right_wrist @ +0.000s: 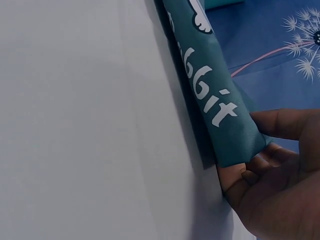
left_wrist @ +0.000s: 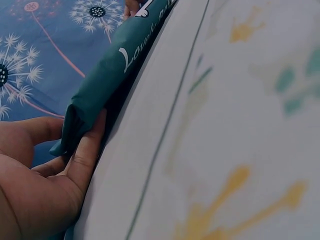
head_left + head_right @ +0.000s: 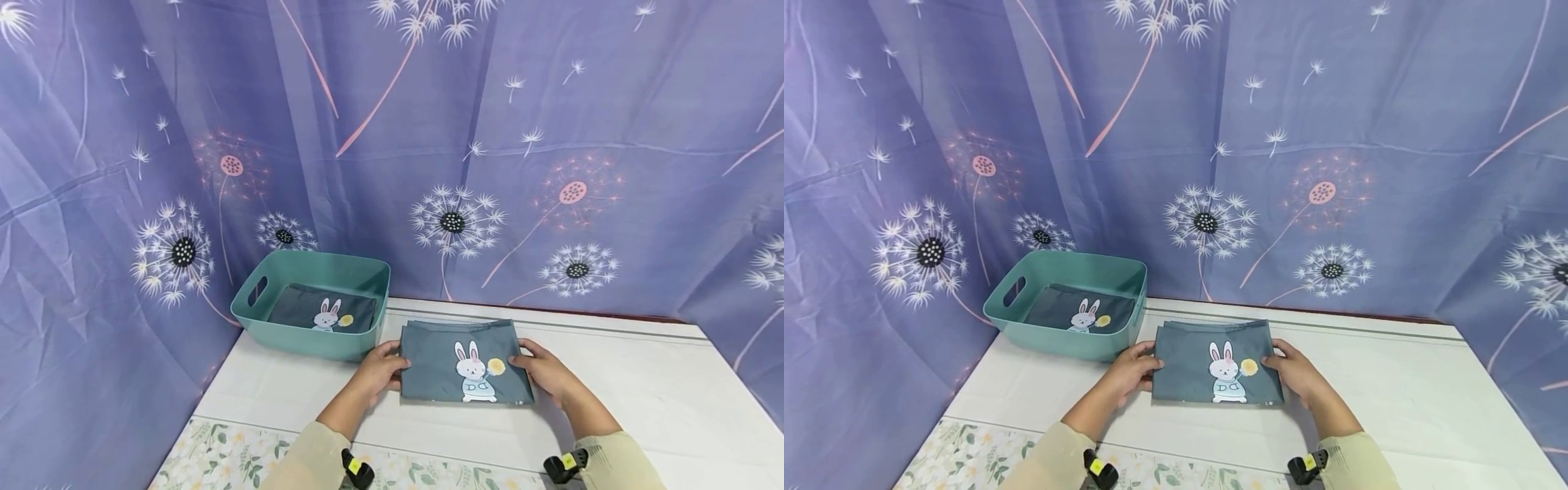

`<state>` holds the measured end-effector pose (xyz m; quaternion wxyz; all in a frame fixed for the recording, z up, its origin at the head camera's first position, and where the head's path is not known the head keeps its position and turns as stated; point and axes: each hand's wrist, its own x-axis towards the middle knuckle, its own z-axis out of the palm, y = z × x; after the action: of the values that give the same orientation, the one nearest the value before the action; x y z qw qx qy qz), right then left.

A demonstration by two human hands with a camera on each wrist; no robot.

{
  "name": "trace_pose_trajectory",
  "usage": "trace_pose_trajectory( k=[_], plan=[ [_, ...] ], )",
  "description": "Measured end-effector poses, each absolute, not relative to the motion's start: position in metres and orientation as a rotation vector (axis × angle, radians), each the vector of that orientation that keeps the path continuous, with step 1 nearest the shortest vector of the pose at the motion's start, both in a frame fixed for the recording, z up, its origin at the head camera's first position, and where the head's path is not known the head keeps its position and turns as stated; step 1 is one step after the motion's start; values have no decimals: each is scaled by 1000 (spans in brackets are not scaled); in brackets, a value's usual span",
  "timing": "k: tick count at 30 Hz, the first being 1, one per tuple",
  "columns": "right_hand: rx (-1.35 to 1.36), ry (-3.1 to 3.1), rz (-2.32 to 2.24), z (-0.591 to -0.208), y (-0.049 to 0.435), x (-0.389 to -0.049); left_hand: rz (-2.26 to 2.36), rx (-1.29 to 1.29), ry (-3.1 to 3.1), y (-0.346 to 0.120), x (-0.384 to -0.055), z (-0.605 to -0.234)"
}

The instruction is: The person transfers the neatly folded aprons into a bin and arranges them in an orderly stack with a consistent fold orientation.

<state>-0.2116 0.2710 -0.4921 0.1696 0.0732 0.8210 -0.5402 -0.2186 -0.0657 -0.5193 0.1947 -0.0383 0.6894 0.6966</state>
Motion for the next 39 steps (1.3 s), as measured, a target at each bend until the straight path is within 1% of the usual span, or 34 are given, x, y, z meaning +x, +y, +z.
trace_pose_trajectory(
  k=[11,39],
  plan=[
    [229,2326,-1551,-498,274,-212,1943,-65,1930,-69,-220,-523],
    [232,2327,-1567,-498,277,-211,1928,-108,1915,-69,-219,-520]
  ],
)
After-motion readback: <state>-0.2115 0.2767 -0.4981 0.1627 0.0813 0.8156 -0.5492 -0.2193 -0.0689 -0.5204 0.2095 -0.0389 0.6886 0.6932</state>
